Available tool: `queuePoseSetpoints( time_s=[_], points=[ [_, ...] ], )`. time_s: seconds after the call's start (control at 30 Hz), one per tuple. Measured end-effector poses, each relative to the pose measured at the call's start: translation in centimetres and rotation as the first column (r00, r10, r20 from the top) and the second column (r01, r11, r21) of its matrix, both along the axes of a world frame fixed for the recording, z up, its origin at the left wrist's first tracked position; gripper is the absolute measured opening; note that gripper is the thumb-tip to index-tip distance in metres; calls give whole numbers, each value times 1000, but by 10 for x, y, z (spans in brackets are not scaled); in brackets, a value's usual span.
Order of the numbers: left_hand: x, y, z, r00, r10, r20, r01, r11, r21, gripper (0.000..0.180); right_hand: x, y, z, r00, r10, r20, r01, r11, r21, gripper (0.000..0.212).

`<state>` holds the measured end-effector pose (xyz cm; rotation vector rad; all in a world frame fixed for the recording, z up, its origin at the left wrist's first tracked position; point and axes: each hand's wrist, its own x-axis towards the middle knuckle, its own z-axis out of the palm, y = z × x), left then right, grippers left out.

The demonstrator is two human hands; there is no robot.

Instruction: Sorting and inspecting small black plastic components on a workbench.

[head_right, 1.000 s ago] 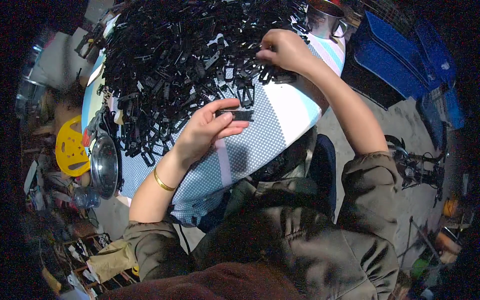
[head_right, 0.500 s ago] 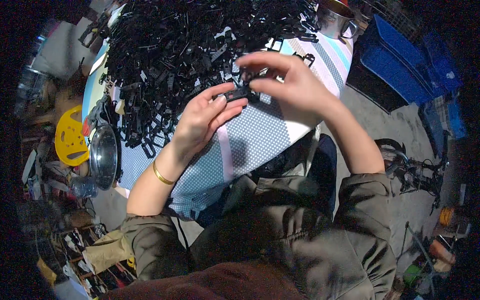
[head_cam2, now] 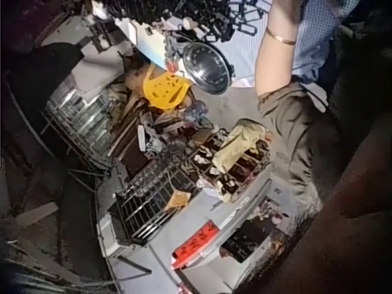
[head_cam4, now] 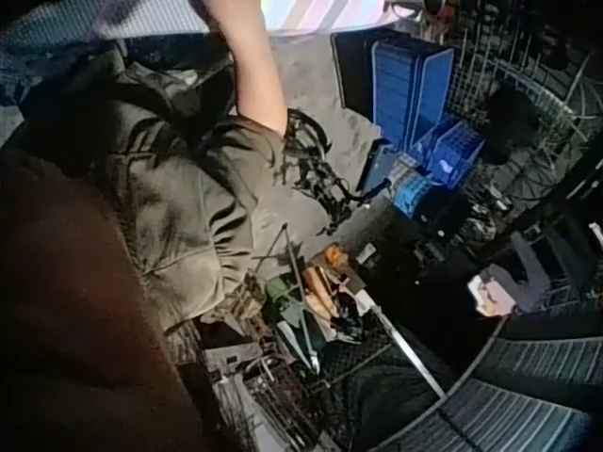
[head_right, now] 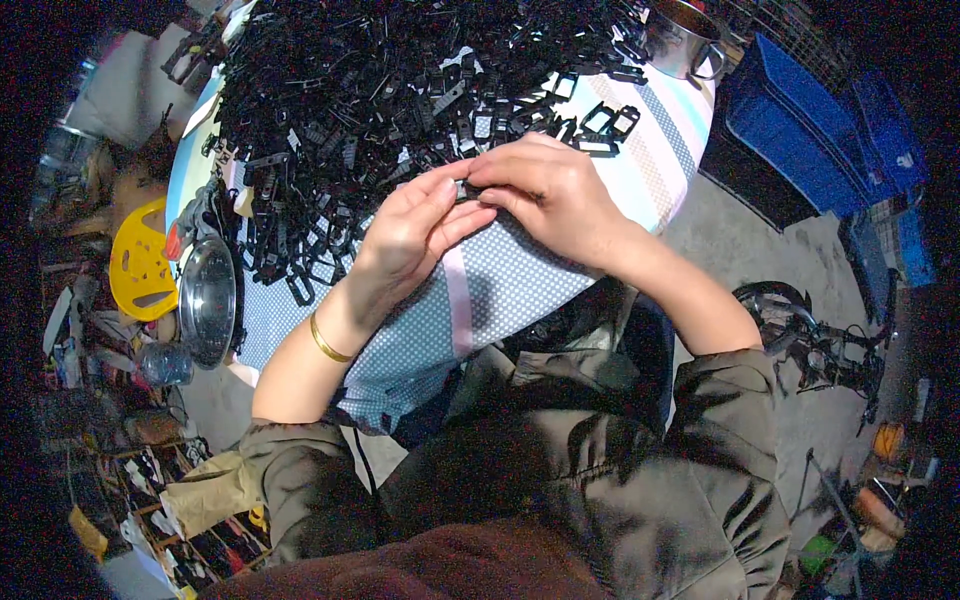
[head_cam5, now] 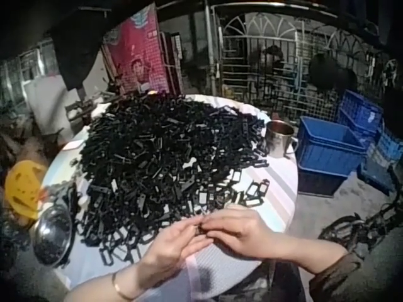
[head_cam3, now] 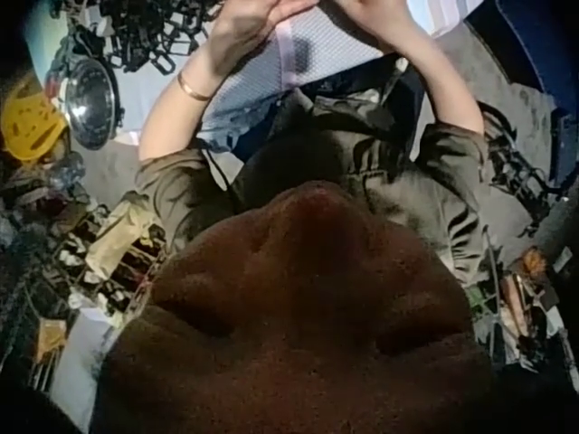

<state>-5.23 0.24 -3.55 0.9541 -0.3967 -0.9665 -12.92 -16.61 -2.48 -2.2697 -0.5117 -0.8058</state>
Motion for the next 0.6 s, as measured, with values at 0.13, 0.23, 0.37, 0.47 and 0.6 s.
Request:
queuePoseSetpoints(
  time_s=[0.13,0.23,0.37,0.47,0.6],
  points=[
    [1,2,4,999,-38,36,38,999,6,38,-5,5,0,998,-60,33,63,993,-100,25],
    [0,3,10,996,-71,55,71,997,8,39,-8,4,5,982,-128,137,160,951,-263,24],
    [-1,1,8,994,-109,30,110,994,-12,43,-10,-2,2,991,-44,130,78,960,-270,26],
    [-1,-2,9,991,-124,43,123,992,25,45,-14,-24,-4,994,70,-83,-72,997,-16,37],
    [1,0,8,990,-107,87,100,991,90,48,-25,-91,10,951,-299,-82,255,905,-341,33]
  ],
)
